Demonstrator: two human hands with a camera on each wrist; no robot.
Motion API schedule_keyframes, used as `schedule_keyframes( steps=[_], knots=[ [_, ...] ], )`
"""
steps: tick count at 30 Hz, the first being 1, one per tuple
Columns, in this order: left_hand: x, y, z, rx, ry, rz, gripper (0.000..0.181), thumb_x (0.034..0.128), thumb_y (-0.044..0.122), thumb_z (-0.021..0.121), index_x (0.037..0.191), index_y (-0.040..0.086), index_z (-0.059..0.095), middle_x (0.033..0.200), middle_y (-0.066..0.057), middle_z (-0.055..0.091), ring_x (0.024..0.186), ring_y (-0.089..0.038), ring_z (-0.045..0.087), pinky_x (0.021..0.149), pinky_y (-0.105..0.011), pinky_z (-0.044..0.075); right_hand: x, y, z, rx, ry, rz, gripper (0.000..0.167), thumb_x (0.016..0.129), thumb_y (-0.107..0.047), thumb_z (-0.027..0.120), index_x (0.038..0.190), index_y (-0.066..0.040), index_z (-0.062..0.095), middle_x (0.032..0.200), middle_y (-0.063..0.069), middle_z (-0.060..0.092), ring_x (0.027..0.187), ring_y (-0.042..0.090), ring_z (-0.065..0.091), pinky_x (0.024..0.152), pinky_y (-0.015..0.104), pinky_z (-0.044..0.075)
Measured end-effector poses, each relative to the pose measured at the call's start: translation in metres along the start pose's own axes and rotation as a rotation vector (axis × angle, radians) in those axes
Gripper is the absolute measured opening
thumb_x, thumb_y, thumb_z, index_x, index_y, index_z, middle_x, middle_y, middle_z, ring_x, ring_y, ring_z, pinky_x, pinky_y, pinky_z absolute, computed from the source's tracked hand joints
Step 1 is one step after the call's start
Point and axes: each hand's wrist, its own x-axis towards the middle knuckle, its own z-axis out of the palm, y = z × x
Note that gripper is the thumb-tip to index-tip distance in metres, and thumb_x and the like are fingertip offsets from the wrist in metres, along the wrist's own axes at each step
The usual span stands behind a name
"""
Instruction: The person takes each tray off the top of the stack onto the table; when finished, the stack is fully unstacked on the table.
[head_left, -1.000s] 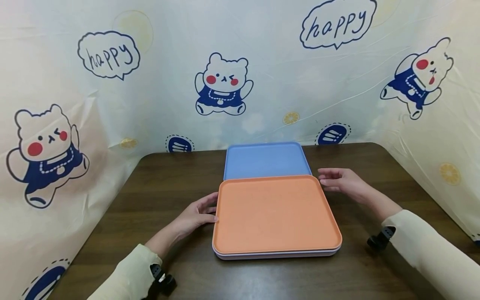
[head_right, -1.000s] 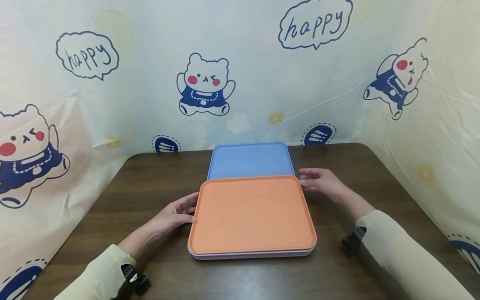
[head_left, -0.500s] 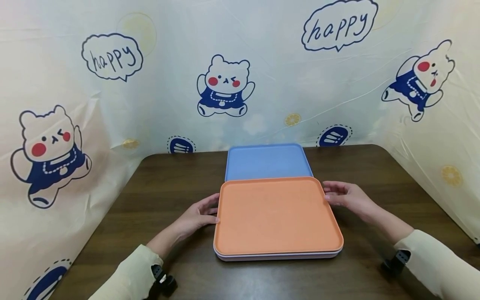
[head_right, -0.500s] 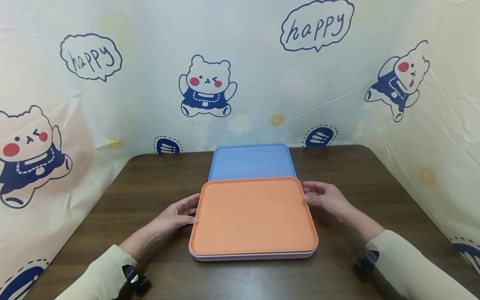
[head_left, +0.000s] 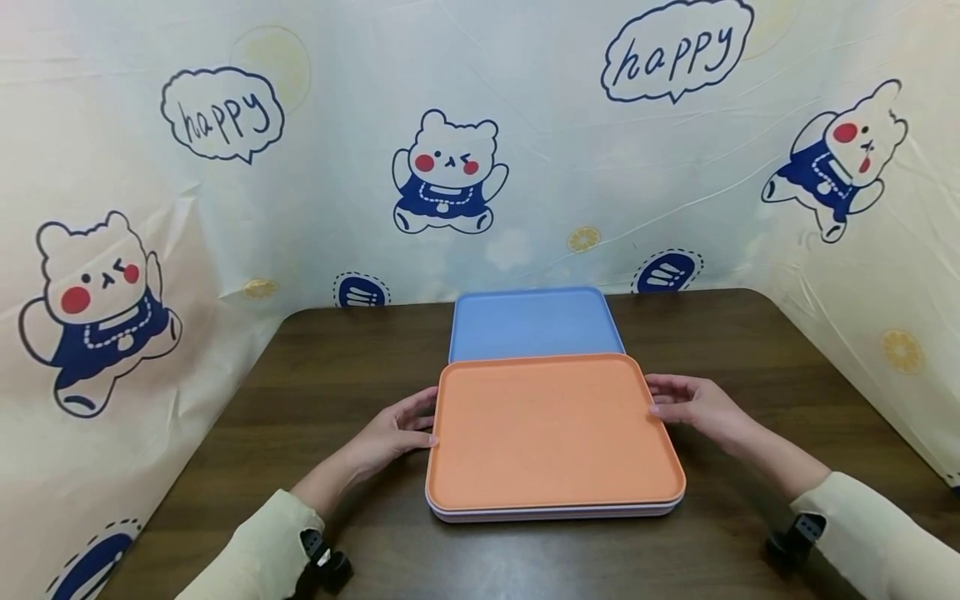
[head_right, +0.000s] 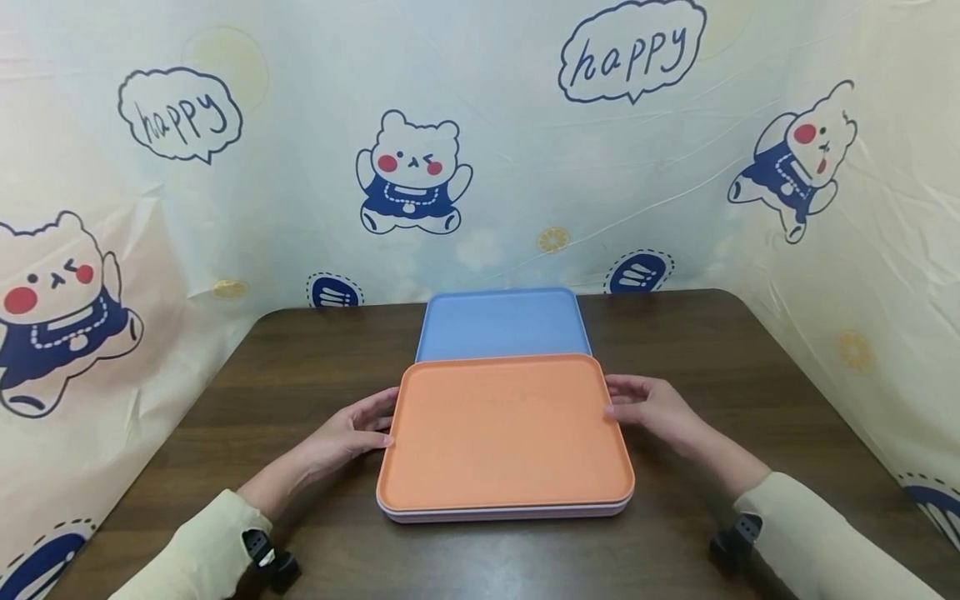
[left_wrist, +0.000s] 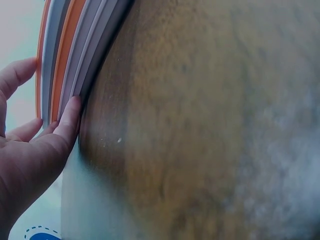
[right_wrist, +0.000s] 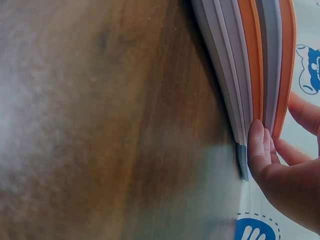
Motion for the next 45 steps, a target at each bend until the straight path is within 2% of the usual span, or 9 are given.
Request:
schedule_keyframes(
  steps=[10,20,30,35,39,45],
  knots=[
    [-0.001,0.001,0.0,-0.025,0.013,-0.021,0.079,0.0868,0.012,0.074,0.152,0.016,0.031,0.156,-0.01,0.029,0.135,-0.033,0.04,0.1,-0.043,0.044,0.0,-0.002,0.005,-0.092,0.041,-0.01,0.064,0.088,-0.02,0.073,0.139,0.008,0.046,0.123,0.022,0.061,0.106,0.028,0.061,0.086,0.037,0.053],
    [0.0,-0.001,0.0,-0.018,0.01,-0.016,0.079,0.0874,0.013,0.073,0.153,0.015,0.029,0.156,-0.012,0.028,0.134,-0.034,0.04,0.099,-0.042,0.045,-0.002,-0.011,0.01,-0.235,0.104,-0.054,0.056,0.087,-0.015,0.073,0.133,0.008,0.052,0.119,0.022,0.062,0.105,0.032,0.059,0.083,0.036,0.055],
    [0.0,0.001,0.0,-0.021,0.024,-0.022,0.081,0.0861,0.012,0.075,0.153,0.015,0.03,0.156,-0.011,0.028,0.134,-0.034,0.04,0.099,-0.043,0.044,-0.001,-0.016,0.01,-0.247,0.127,-0.045,0.053,0.088,-0.01,0.071,0.133,0.009,0.052,0.117,0.022,0.063,0.102,0.031,0.059,0.081,0.035,0.055],
    [0.0,0.002,0.0,-0.005,0.039,-0.029,0.081,0.0851,0.014,0.076,0.152,0.017,0.031,0.156,-0.01,0.029,0.134,-0.033,0.041,0.101,-0.045,0.042,0.0,-0.022,0.01,-0.241,0.143,-0.043,0.051,0.088,-0.007,0.067,0.133,0.01,0.051,0.121,0.027,0.06,0.102,0.033,0.061,0.08,0.037,0.056],
    [0.0,0.001,0.0,0.001,0.034,-0.031,0.081,0.0854,0.013,0.076,0.152,0.016,0.031,0.156,-0.01,0.028,0.134,-0.033,0.04,0.102,-0.046,0.041,0.001,-0.022,0.009,-0.205,0.141,-0.037,0.051,0.089,-0.006,0.065,0.134,0.011,0.049,0.123,0.029,0.058,0.102,0.032,0.062,0.076,0.037,0.057],
    [0.0,-0.002,-0.001,0.012,0.011,-0.012,0.08,0.0873,0.012,0.074,0.153,0.013,0.028,0.157,-0.014,0.026,0.135,-0.036,0.037,0.104,-0.047,0.039,0.001,-0.021,0.005,-0.125,0.103,-0.016,0.053,0.094,-0.007,0.061,0.14,0.01,0.042,0.124,0.03,0.056,0.092,0.026,0.064,0.069,0.04,0.058]
  ],
)
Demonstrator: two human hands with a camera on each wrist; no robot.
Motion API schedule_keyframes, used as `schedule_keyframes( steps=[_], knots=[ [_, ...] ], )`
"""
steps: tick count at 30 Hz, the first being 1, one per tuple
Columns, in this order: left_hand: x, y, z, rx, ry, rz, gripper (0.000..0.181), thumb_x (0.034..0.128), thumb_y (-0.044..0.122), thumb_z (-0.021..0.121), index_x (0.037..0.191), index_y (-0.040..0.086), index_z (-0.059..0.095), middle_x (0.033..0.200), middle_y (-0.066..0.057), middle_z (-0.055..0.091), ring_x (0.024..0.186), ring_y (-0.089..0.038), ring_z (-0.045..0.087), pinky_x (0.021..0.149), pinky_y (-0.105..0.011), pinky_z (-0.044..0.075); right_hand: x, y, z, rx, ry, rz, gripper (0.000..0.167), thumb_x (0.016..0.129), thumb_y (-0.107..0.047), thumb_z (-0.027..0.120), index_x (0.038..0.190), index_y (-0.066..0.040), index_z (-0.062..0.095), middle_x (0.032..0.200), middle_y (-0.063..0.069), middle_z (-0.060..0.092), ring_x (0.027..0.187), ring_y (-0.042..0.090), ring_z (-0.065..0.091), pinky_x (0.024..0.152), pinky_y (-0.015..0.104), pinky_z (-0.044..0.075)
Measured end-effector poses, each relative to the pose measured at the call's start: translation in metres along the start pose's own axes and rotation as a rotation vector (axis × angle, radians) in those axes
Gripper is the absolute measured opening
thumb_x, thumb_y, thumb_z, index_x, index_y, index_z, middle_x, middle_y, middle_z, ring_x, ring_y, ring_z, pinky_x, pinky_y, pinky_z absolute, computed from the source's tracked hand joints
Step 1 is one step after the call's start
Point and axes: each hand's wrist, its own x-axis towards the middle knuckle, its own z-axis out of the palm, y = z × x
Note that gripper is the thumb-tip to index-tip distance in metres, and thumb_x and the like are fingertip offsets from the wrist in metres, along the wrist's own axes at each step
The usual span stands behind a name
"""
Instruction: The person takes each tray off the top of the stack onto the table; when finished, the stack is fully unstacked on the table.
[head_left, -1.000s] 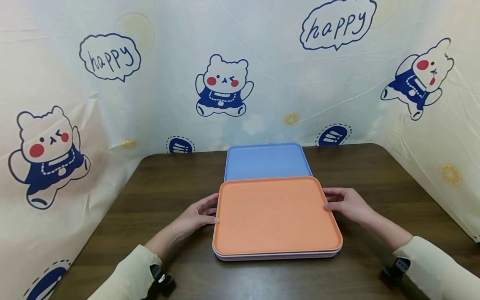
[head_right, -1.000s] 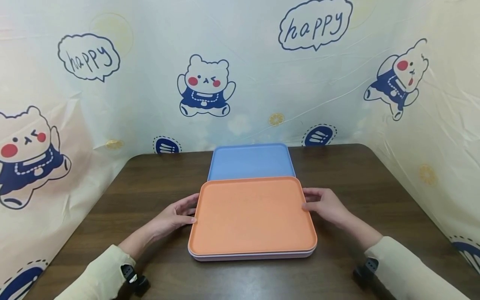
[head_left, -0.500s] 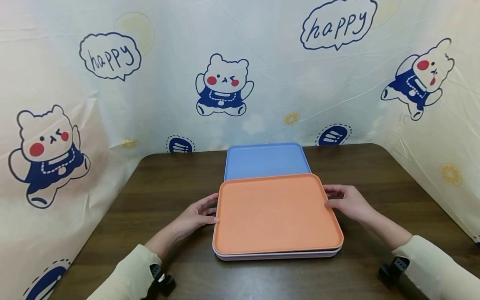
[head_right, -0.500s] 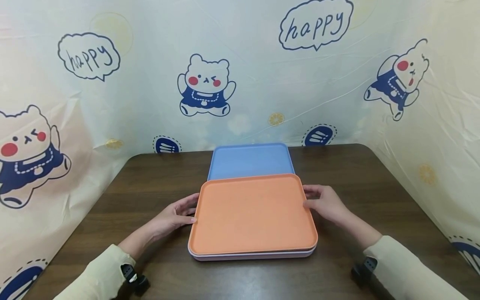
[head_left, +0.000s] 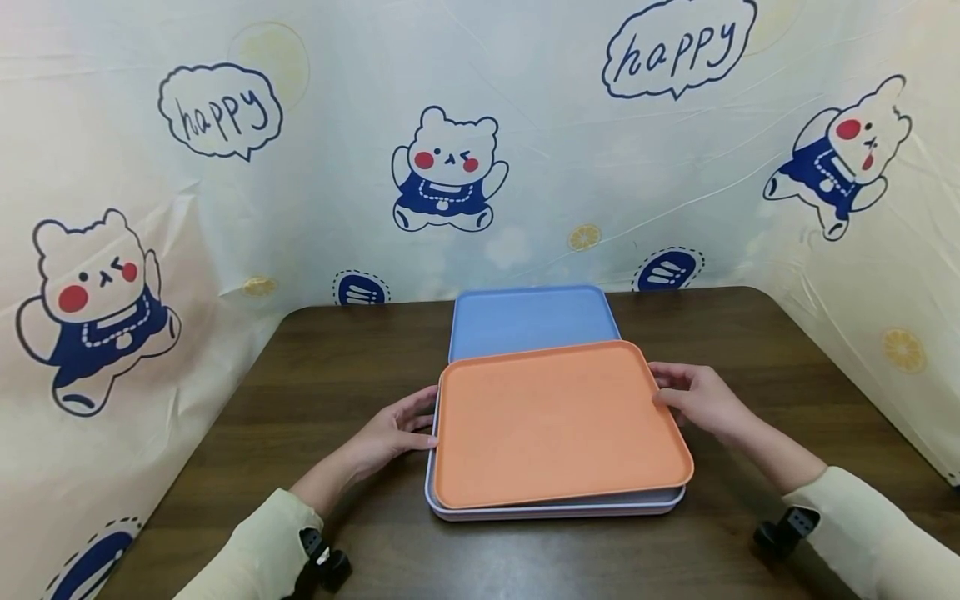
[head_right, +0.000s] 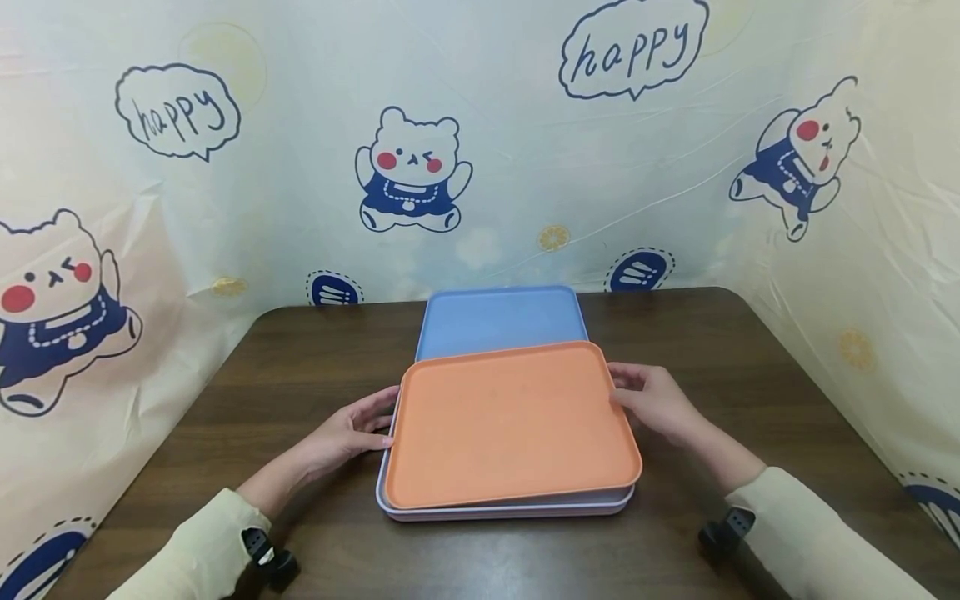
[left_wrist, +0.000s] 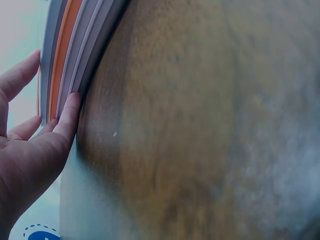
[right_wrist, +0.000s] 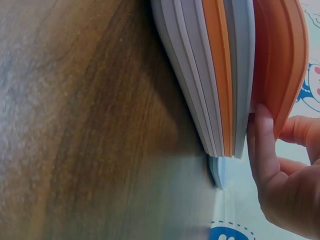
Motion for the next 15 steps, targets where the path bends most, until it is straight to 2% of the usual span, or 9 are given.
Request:
schedule_keyframes(
  steps=[5,10,15],
  knots=[
    [0.002,-0.001,-0.001,0.008,0.002,-0.001,0.08,0.0864,0.012,0.075,0.153,0.014,0.029,0.156,-0.013,0.027,0.135,-0.035,0.038,0.104,-0.047,0.039,-0.002,0.0,-0.004,0.104,-0.05,0.036,0.058,0.097,-0.015,0.061,0.143,0.01,0.037,0.133,0.031,0.051,0.099,0.027,0.064,0.077,0.042,0.057],
    [0.001,-0.001,-0.001,0.006,0.01,-0.009,0.081,0.0856,0.013,0.075,0.153,0.017,0.031,0.156,-0.011,0.028,0.134,-0.034,0.039,0.103,-0.046,0.04,-0.004,0.002,-0.009,0.204,-0.09,0.088,0.066,0.092,-0.016,0.068,0.141,0.014,0.036,0.128,0.027,0.056,0.098,0.023,0.066,0.082,0.039,0.055],
    [0.001,-0.001,-0.001,0.005,0.006,-0.007,0.081,0.0855,0.013,0.075,0.153,0.018,0.03,0.157,-0.01,0.027,0.135,-0.034,0.039,0.103,-0.046,0.04,-0.008,0.005,-0.016,0.281,-0.196,0.093,0.073,0.091,-0.014,0.068,0.146,0.012,0.027,0.135,0.026,0.051,0.108,0.021,0.063,0.091,0.038,0.051]
  ],
)
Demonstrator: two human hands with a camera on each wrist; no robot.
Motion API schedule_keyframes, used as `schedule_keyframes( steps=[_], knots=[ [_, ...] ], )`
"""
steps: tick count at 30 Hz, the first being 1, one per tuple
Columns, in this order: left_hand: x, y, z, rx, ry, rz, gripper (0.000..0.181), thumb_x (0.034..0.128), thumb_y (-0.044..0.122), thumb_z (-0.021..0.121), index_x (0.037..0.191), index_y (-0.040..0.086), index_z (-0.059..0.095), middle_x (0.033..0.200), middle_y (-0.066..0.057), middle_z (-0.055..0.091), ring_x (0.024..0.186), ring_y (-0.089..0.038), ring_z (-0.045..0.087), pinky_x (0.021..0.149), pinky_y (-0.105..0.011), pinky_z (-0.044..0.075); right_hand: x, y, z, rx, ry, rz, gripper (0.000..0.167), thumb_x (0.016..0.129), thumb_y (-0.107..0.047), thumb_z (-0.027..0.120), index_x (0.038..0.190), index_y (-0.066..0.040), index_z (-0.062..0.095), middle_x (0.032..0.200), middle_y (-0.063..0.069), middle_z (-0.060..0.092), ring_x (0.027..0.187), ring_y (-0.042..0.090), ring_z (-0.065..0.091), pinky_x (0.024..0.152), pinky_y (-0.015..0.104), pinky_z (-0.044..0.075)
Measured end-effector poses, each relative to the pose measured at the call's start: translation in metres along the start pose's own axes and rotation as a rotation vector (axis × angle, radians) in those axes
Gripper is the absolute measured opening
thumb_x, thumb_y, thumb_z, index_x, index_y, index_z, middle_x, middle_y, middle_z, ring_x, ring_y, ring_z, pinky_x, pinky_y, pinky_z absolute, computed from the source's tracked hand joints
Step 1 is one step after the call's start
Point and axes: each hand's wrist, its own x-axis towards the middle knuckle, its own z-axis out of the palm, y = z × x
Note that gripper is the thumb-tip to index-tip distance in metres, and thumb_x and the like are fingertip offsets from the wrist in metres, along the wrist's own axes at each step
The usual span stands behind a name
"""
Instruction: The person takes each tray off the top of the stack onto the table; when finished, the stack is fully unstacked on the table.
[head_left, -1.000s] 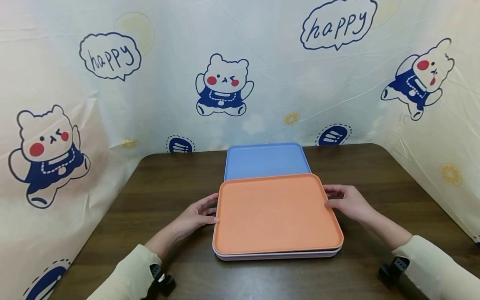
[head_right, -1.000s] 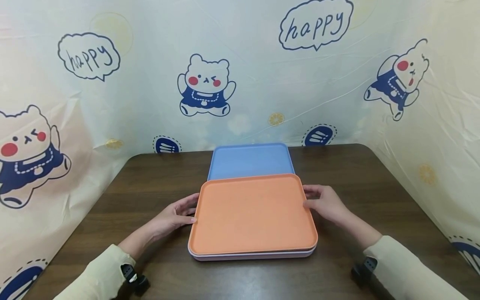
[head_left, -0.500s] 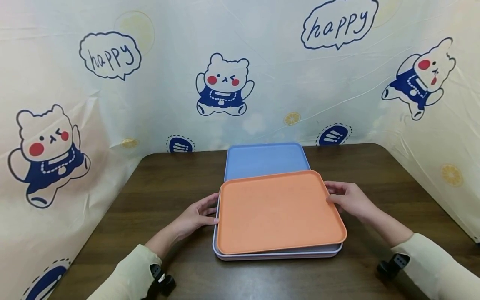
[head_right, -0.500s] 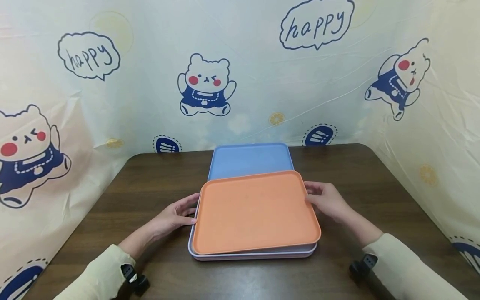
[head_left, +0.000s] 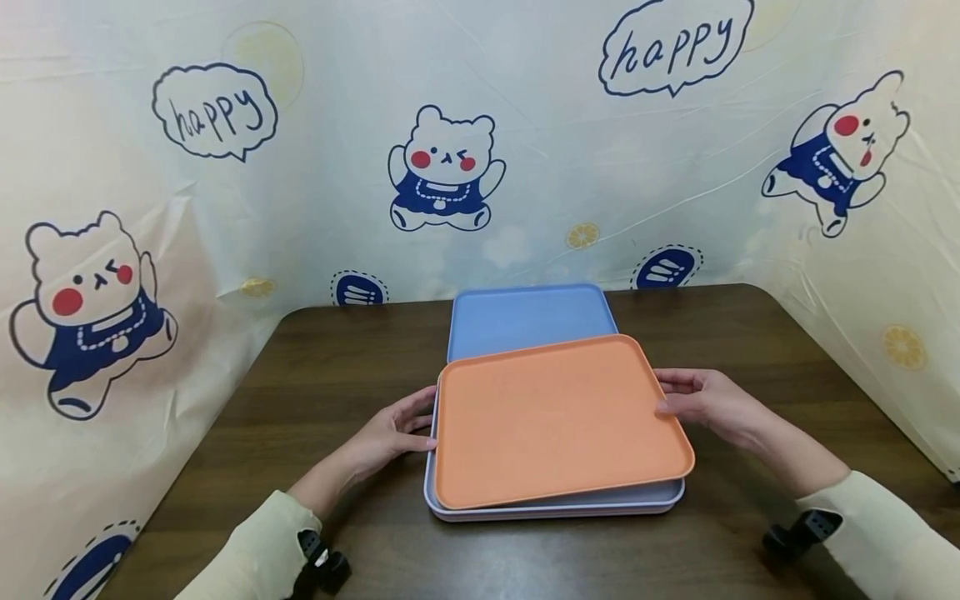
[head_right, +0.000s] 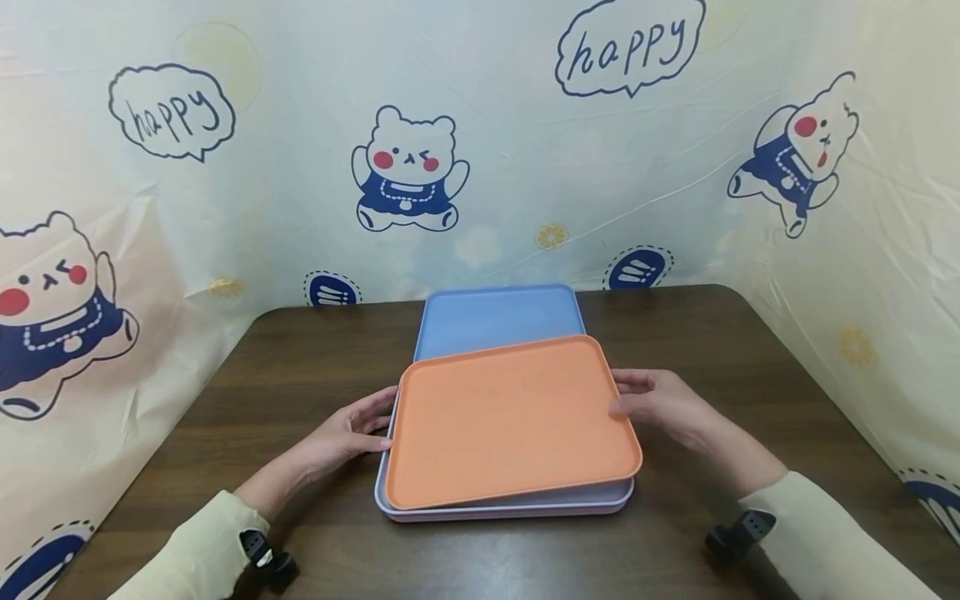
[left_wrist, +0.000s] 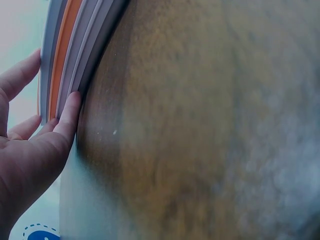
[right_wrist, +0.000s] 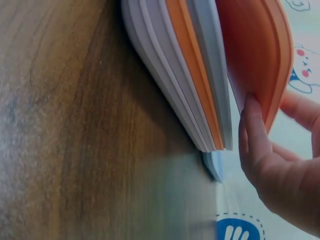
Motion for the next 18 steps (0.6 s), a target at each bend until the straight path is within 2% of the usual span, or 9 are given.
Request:
schedule_keyframes(
  steps=[5,9,11,15,18],
  knots=[
    [0.0,0.0,0.0,-0.002,-0.007,0.005,0.082,0.0853,0.013,0.076,0.153,0.017,0.03,0.157,-0.01,0.026,0.135,-0.034,0.039,0.104,-0.046,0.039,-0.003,0.003,-0.006,0.089,-0.146,-0.012,0.079,0.091,-0.006,0.062,0.153,0.002,0.014,0.148,0.026,0.031,0.118,0.02,0.055,0.097,0.039,0.046],
    [0.0,0.001,0.0,-0.008,-0.009,0.004,0.082,0.0849,0.011,0.076,0.153,0.018,0.03,0.157,-0.009,0.027,0.135,-0.034,0.039,0.104,-0.045,0.039,-0.003,0.007,-0.008,0.182,-0.268,-0.019,0.089,0.089,0.002,0.06,0.155,-0.005,0.001,0.148,0.024,0.013,0.12,0.023,0.053,0.097,0.047,0.045],
    [-0.001,0.001,0.0,-0.005,-0.013,0.008,0.082,0.0852,0.011,0.075,0.153,0.017,0.03,0.157,-0.01,0.027,0.135,-0.034,0.038,0.104,-0.045,0.039,-0.003,0.008,-0.009,0.194,-0.316,-0.033,0.092,0.088,0.004,0.06,0.155,-0.006,-0.003,0.148,0.023,0.007,0.122,0.019,0.052,0.097,0.048,0.045],
    [0.0,0.001,0.0,-0.002,-0.016,0.01,0.083,0.085,0.012,0.076,0.153,0.017,0.029,0.157,-0.01,0.026,0.135,-0.034,0.038,0.105,-0.045,0.038,-0.004,0.01,-0.012,0.164,-0.362,-0.083,0.094,0.087,0.006,0.061,0.154,-0.003,-0.005,0.152,0.025,0.006,0.126,0.012,0.049,0.098,0.045,0.044],
    [0.0,0.001,0.0,0.001,-0.013,0.008,0.083,0.0845,0.012,0.076,0.153,0.018,0.03,0.157,-0.009,0.026,0.136,-0.034,0.038,0.105,-0.045,0.038,-0.005,0.01,-0.015,0.142,-0.387,-0.106,0.091,0.088,0.004,0.06,0.153,0.002,-0.004,0.154,0.022,0.02,0.126,0.015,0.049,0.1,0.041,0.044]
  ],
)
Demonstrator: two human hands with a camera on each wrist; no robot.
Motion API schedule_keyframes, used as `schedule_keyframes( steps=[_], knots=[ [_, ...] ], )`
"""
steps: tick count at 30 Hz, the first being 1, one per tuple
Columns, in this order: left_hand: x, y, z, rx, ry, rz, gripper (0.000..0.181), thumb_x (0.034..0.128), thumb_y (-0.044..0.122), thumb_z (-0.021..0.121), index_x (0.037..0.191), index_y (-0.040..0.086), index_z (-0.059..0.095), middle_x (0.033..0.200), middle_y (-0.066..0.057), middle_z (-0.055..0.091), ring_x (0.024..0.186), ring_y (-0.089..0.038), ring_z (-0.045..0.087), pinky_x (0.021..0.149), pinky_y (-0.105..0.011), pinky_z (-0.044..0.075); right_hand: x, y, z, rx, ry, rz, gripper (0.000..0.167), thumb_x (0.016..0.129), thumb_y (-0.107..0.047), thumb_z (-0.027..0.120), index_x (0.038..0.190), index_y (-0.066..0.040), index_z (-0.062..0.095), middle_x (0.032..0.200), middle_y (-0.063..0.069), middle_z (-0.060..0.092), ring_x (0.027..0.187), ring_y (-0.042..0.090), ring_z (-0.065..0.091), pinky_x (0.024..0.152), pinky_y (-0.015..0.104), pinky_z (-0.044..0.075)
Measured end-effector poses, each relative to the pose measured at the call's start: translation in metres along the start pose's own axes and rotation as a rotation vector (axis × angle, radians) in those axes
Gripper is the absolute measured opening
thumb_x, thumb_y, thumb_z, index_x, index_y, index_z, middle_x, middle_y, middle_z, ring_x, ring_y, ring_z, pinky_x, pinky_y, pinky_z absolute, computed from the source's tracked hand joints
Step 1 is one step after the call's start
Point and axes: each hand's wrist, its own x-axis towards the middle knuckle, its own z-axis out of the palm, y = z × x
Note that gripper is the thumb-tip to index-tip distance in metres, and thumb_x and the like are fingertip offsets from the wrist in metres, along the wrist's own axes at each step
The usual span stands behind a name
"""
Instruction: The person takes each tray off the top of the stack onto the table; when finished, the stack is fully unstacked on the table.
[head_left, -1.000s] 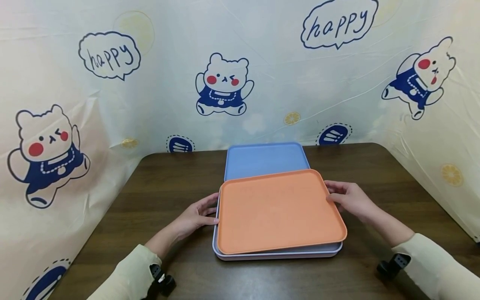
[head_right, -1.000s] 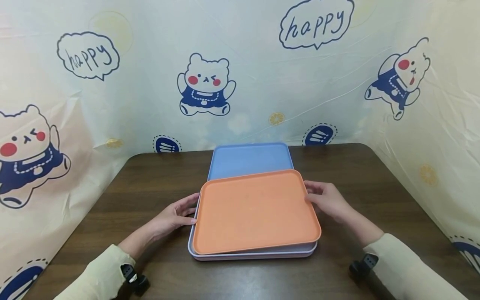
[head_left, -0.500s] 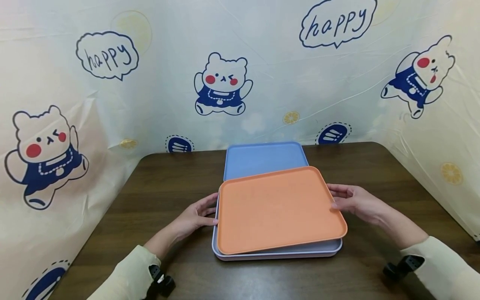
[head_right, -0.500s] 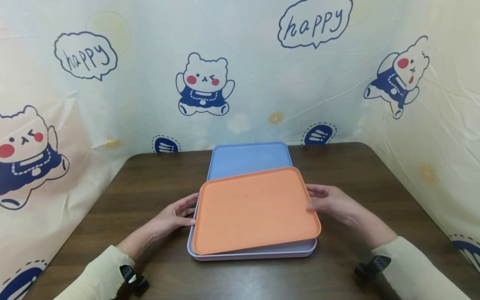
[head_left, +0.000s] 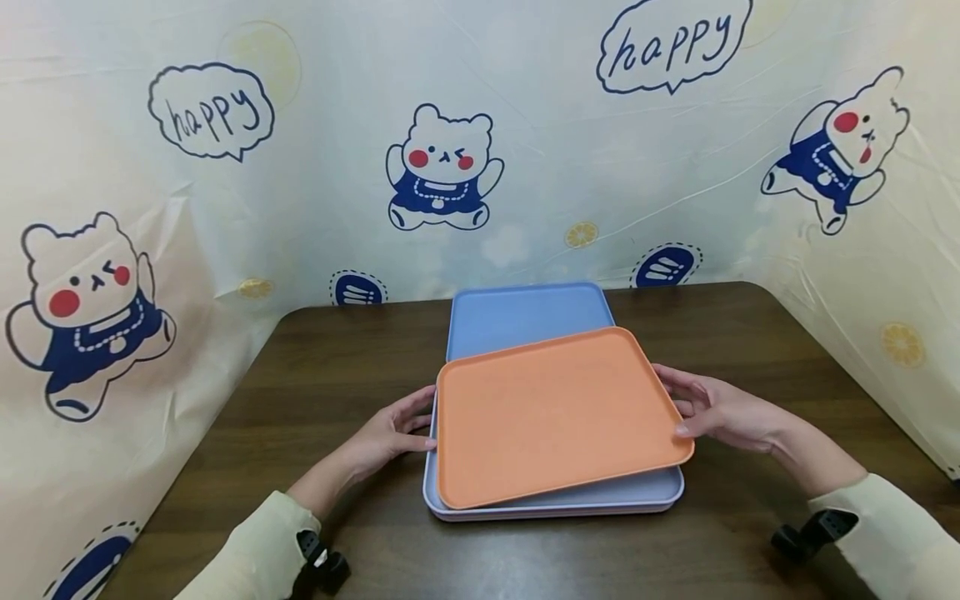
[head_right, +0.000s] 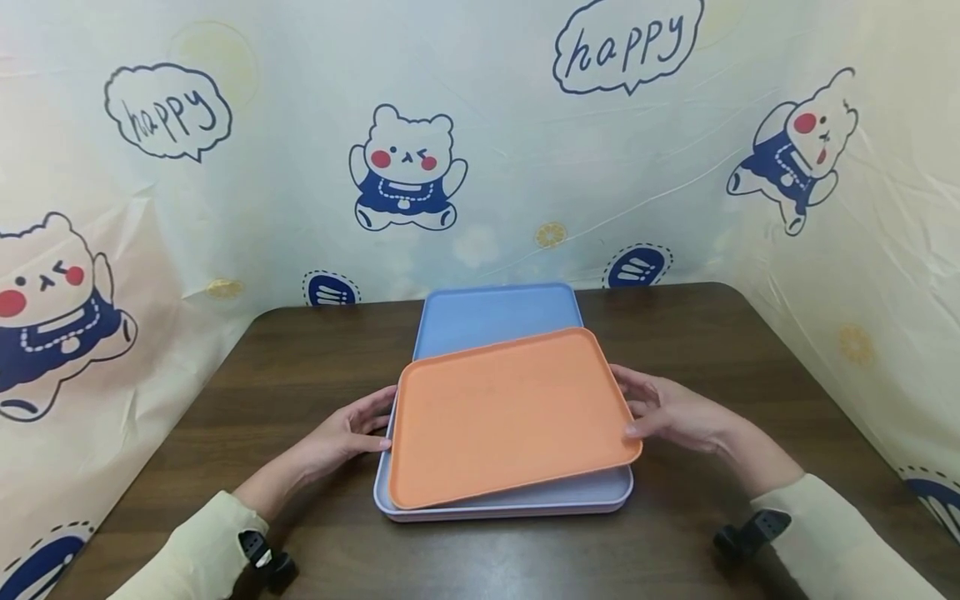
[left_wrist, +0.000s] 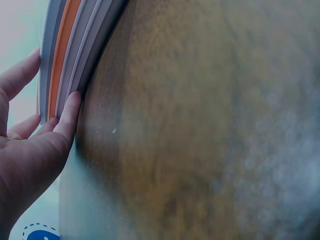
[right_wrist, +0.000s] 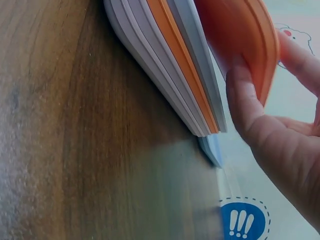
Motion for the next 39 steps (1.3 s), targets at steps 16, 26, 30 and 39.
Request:
schedule_keyframes(
  steps=[16,26,30,39],
  knots=[
    [0.0,-0.002,0.0,0.011,-0.023,0.01,0.082,0.0871,0.009,0.073,0.154,0.013,0.026,0.158,-0.014,0.023,0.137,-0.037,0.035,0.106,-0.044,0.037,-0.006,0.001,-0.002,0.018,0.047,0.007,0.079,0.095,0.002,0.054,0.153,0.003,0.0,0.144,0.012,0.043,0.113,0.037,0.06,0.088,0.053,0.048],
    [0.001,-0.001,0.001,-0.013,-0.024,0.036,0.084,0.0853,0.004,0.074,0.154,0.01,0.025,0.158,-0.014,0.023,0.136,-0.037,0.036,0.102,-0.042,0.041,-0.008,-0.003,0.003,0.013,0.341,0.035,0.068,0.096,-0.006,0.059,0.15,0.007,0.02,0.124,0.007,0.061,0.102,0.032,0.066,0.084,0.045,0.052],
    [0.001,-0.002,0.001,-0.016,-0.024,0.033,0.084,0.0856,0.005,0.073,0.154,0.01,0.025,0.157,-0.015,0.024,0.136,-0.037,0.036,0.104,-0.043,0.04,-0.009,-0.004,0.005,0.054,0.41,0.025,0.058,0.096,-0.007,0.061,0.148,-0.001,0.037,0.118,0.005,0.064,0.097,0.031,0.068,0.082,0.042,0.054],
    [0.001,-0.001,0.001,-0.014,-0.017,0.03,0.084,0.0856,0.005,0.074,0.154,0.011,0.025,0.157,-0.014,0.024,0.136,-0.036,0.036,0.104,-0.043,0.04,-0.013,-0.002,-0.003,0.224,0.431,-0.093,0.033,0.098,-0.001,0.053,0.113,-0.023,0.073,0.107,0.003,0.071,0.089,0.025,0.071,0.075,0.037,0.056]
  ],
)
